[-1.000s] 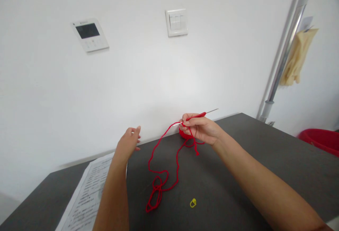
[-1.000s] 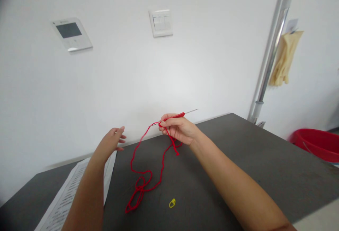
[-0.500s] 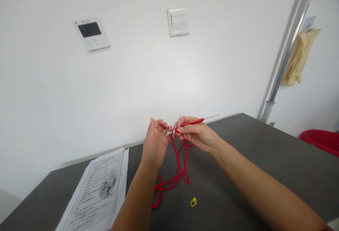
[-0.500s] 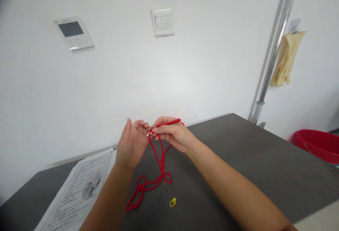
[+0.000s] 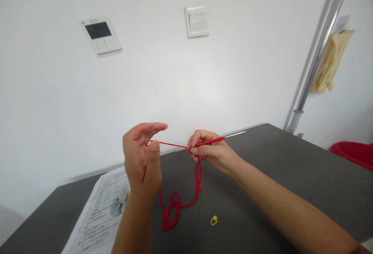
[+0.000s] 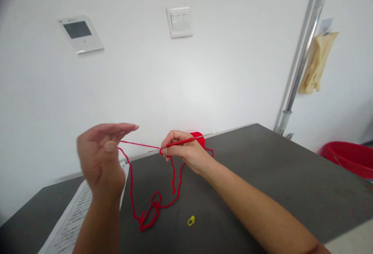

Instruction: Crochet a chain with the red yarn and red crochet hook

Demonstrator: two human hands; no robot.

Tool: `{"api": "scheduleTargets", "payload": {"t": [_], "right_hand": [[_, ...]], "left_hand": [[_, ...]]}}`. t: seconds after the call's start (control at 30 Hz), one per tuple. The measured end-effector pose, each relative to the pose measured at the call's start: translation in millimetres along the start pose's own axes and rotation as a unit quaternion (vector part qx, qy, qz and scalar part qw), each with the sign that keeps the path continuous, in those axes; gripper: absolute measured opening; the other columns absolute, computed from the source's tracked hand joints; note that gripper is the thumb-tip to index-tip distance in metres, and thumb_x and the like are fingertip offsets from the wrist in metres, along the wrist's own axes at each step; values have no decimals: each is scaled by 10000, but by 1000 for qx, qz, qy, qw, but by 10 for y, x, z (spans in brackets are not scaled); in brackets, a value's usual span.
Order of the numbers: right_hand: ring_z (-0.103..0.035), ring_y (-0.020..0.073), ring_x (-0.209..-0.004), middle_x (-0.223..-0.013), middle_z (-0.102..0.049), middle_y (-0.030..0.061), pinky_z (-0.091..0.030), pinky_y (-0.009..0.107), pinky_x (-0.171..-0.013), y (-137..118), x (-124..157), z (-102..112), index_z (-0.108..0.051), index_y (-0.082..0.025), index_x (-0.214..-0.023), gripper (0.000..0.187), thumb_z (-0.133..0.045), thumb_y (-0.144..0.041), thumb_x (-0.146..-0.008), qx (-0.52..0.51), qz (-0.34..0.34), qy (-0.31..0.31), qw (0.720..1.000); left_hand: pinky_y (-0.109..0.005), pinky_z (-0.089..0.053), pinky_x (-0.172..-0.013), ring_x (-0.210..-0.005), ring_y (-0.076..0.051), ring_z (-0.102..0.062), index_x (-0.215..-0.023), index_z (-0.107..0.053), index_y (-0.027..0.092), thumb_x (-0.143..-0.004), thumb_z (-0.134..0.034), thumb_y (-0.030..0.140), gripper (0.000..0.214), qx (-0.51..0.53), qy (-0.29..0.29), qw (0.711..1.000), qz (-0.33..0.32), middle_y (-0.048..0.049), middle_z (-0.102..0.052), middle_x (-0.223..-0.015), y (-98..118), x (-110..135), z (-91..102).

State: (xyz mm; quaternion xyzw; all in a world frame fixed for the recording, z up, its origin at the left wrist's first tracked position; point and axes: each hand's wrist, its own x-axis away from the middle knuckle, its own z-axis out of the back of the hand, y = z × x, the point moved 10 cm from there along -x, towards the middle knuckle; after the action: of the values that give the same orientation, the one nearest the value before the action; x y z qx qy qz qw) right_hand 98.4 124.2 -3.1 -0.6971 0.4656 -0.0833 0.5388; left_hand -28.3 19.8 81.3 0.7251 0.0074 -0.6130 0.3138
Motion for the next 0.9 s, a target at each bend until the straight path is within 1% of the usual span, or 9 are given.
{"api": "scheduleTargets", "payload": {"t": [0.07,0.13,0.23,0.33,0.4,0.47,0.6,0.7,0.9], "right_hand": [[-592,86,-562,-693,-661,-25,-449,218,-552,-147,30,39,-642,-172,-684,183,-824,-163,-680,11,53,29,998],[-588,87,-575,-725,-659,-24,-447,229,-561,-258,64,60,-631,-177,-697,197,-828,-176,-695,25,92,45,994],[-580,90,-583,-760,-656,-15,-448,239,-560,-356,109,54,-624,-184,-719,199,-822,-197,-725,59,128,54,989],[-568,96,-596,-763,-649,-10,-456,246,-565,-430,153,22,-619,-193,-723,183,-800,-196,-747,97,159,60,981],[-575,103,-624,-780,-652,-2,-472,253,-590,-483,180,-17,-619,-197,-729,163,-779,-180,-758,129,181,59,973],[-597,119,-675,-792,-659,6,-493,266,-630,-520,196,-50,-621,-203,-739,142,-756,-169,-766,163,195,58,965],[-595,140,-699,-759,-643,2,-493,276,-639,-524,195,-51,-605,-219,-744,137,-733,-190,-783,212,198,71,955],[-585,141,-707,-768,-621,3,-478,274,-636,-551,212,-78,-600,-222,-758,123,-706,-199,-816,242,225,65,942],[-588,147,-773,-855,-598,16,-480,288,-696,-592,266,-148,-599,-222,-801,120,-696,-223,-871,278,283,43,917]], "left_hand": [[-424,-486,-977,-1071,-239,-645,-919,-596,221,-982,-485,293,146,-107,-57,992,-33,-92,-696,-1090,-53,12,-105],[-419,-469,-992,-1107,-246,-635,-756,-599,217,-984,-437,218,280,-183,-147,970,-62,-100,-722,-1059,-105,39,-280],[-437,-472,-1000,-1087,-264,-646,-769,-675,218,-964,-460,216,290,-200,-202,958,-39,-87,-756,-934,-181,54,-411],[-417,-488,-982,-1061,-253,-662,-959,-748,199,-984,-455,307,314,-117,-207,965,113,-90,-765,-1047,-402,94,-456],[-387,-510,-935,-1005,-244,-682,-1038,-760,193,-978,-491,383,335,-18,-215,949,231,-87,-769,-1048,-575,206,-518],[-361,-516,-892,-926,-226,-687,-1073,-767,192,-952,-549,417,336,63,-203,933,291,-80,-773,-996,-654,282,-543],[-322,-511,-861,-879,-193,-666,-1103,-770,210,-879,-677,381,297,107,-171,926,319,-51,-761,-915,-683,315,-512],[-276,-514,-805,-856,-164,-654,-1088,-778,237,-812,-753,293,283,116,-172,924,322,-22,-745,-878,-643,320,-528],[-248,-516,-775,-817,-135,-650,-1047,-789,242,-752,-793,202,298,129,-158,924,323,-7,-732,-844,-587,302,-529]]}}
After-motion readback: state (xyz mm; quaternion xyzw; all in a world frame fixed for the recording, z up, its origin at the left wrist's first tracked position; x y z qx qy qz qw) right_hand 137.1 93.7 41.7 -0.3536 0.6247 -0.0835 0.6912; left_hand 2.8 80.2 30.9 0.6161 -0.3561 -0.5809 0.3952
